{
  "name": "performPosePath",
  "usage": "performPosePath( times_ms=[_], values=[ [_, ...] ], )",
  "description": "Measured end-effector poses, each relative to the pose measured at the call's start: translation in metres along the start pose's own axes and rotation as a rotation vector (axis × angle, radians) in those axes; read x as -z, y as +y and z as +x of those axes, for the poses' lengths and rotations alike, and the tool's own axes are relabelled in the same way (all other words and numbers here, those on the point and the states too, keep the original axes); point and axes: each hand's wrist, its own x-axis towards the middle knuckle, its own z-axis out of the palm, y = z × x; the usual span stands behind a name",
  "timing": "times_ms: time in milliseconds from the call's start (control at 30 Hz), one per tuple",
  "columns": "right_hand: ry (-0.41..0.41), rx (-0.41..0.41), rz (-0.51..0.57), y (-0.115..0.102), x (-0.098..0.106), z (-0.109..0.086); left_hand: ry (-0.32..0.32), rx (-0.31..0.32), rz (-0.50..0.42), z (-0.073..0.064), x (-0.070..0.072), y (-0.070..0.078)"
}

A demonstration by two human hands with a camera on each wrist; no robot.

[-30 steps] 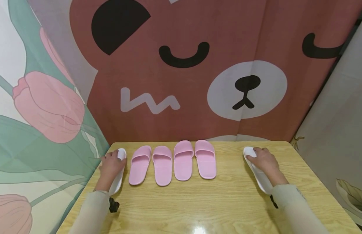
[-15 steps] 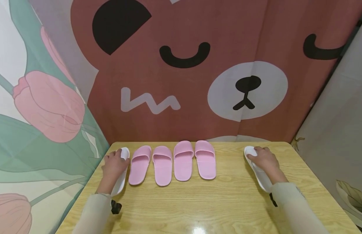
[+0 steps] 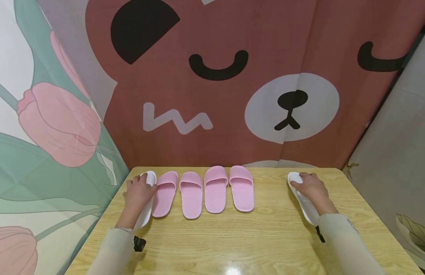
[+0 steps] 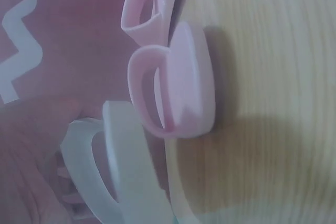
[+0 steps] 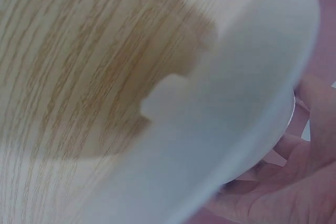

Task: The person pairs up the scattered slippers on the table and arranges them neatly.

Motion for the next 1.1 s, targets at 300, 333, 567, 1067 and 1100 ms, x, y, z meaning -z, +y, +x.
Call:
performPosePath(
  times_ms=[300,333,567,1067,1100],
  values=[
    [0.013,0.007,0.006,0.001,0.000,0.005,0.012,-0.010,-0.011,-0.003,-0.002,0.019],
    [0.016,0.010,0.006,0.001,0.000,0.005,0.011,-0.012,-0.010,-0.003,-0.002,0.021],
    [0.019,0.005,0.010,0.001,0.001,0.007,0.005,-0.028,-0.016,-0.003,-0.007,0.035],
    [0.015,-0.007,0.046,-0.003,0.003,0.010,0.004,-0.046,-0.043,-0.010,-0.011,0.068],
    [0.013,-0.006,0.047,-0.003,0.003,0.010,0.004,-0.047,-0.046,-0.010,-0.011,0.070]
  ],
)
